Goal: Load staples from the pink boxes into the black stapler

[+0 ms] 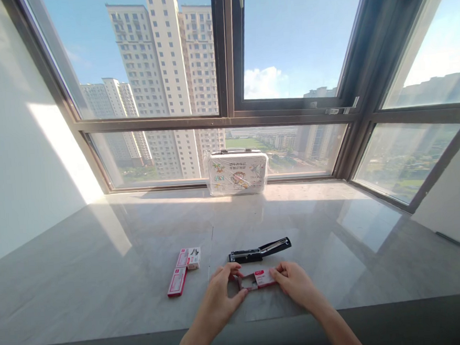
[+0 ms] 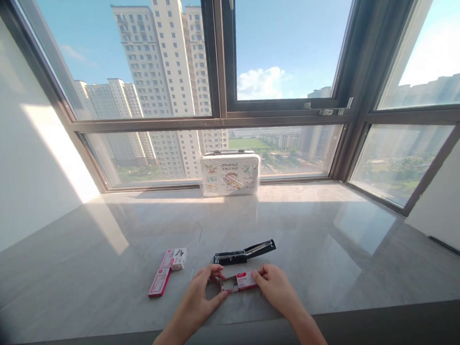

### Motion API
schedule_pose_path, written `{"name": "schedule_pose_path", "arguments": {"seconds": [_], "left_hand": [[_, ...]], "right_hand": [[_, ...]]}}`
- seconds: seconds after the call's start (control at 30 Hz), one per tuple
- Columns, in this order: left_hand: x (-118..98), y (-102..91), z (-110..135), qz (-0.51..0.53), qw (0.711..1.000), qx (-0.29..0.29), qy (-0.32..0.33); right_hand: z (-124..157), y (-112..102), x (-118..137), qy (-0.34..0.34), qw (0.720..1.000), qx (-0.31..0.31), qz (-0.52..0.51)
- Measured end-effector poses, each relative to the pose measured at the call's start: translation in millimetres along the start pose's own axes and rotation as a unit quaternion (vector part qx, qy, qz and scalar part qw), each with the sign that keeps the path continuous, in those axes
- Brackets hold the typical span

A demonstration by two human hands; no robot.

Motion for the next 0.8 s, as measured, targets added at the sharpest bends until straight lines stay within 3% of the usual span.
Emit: {"name": "schedule_pose_path", "arguments": {"seconds": [0.07,0.17,0.27,0.37,0.47,0.6,0.8], "left_hand": [[1.8,0.1,0.6,-0.006,1.000,-0.004,0.000],[0.1,0.1,1.5,-0.014,1.000,0.002,0.004],[-0.9,-0.5,1.6,-0.016,1.000,0.001,0.008],[0.0,-1.0,1.7,-0.011,1.000,0.007,0.004],[0.9,-1.3,1.6,-0.003,1.000,0.010,-0.002],[1.2,-0.2,1.0,-0.004,1.000,0.006,-0.003],[1.5,0.0,4.6,-0.017,1.000,0.004,-0.002]], "right_hand": [[2.6,-8.7,2.9,-0.006,1.000,-0.021,0.021],[7.8,-10.5,24.5,-0.085,0.991,-0.044,0.098],[5.5,0.3,54.4,-0.162,0.967,0.021,0.195],[-5.5,14.0,75.8,-0.181,0.939,0.092,0.276],[-14.8,21.2,84.7,-0.187,0.931,0.111,0.294],[-11.5,15.7,74.9,-0.192,0.939,0.113,0.260],[3.2,-13.6,18.9,-0.160,0.981,0.044,0.104]]}}
Point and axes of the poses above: each hand's wrist, its own z-axis away from the middle knuckle, its own y-axis out of the palm, x = y × z, the point moved 1 cm from there along -z, towards the middle knuckle, and after that the axes turned 9 degrees about -z, right-handed, at the moved point
